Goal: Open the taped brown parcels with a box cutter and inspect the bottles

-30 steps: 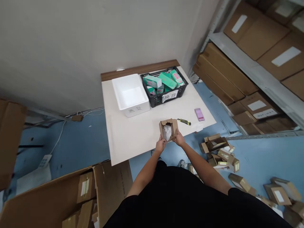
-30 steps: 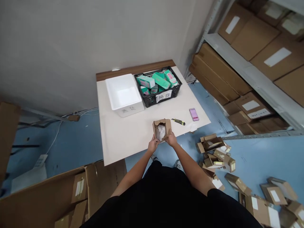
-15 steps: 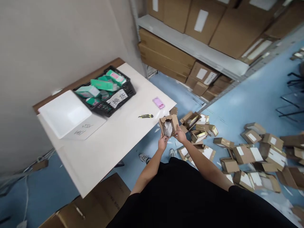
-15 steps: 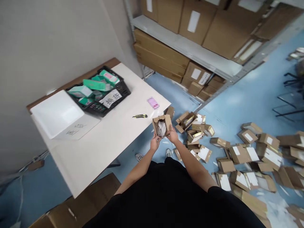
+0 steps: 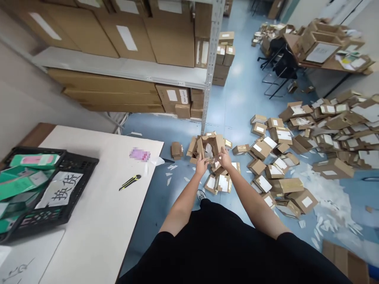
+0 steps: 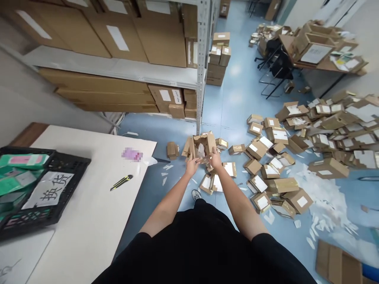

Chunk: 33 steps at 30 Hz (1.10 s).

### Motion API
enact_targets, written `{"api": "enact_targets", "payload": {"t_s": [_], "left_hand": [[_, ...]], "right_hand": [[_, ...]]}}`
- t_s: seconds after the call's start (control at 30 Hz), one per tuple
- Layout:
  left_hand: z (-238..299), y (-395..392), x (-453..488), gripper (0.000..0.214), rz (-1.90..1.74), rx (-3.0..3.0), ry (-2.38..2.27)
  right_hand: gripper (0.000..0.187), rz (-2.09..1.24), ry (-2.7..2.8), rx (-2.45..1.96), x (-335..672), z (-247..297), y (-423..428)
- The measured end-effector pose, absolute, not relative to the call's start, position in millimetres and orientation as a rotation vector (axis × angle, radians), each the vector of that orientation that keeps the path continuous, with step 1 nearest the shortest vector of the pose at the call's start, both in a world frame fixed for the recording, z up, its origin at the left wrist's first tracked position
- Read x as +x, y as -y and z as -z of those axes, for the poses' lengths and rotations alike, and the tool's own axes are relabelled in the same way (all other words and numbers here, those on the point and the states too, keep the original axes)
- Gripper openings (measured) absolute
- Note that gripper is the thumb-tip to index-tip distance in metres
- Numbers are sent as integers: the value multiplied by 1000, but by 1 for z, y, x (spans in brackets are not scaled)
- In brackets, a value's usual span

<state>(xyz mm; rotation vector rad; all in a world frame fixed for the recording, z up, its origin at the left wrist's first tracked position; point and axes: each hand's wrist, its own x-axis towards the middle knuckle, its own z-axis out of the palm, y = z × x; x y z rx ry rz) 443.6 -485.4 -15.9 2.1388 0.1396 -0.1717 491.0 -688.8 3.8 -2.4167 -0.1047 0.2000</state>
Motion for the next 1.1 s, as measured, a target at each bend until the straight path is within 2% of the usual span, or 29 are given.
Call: {"api": "enact_targets", "payload": {"t_s": [0.1, 0.17, 0.37, 0.6, 0.83, 1.1], "left_hand": [[5, 486, 467, 58, 139, 2160, -131], [-2, 476, 470, 65, 110, 2179, -114], [-15, 418, 440, 61, -15, 2252, -203], [-39, 318, 362, 59, -284, 2280, -495], [-80, 200, 206, 56, -672, 2288, -947], [-106, 133, -54, 55, -938, 2103, -1512]], "right_hand": [[47, -212, -55, -2410, 506, -6, 701], [59, -192, -90, -2404, 511, -8, 700], [57, -103, 188, -2336, 513, -15, 635], [56, -171, 718, -2198, 498, -40, 463], [56, -202, 1257, -1887, 386, -77, 277], [57, -391, 1740, -1510, 142, -109, 126]]}}
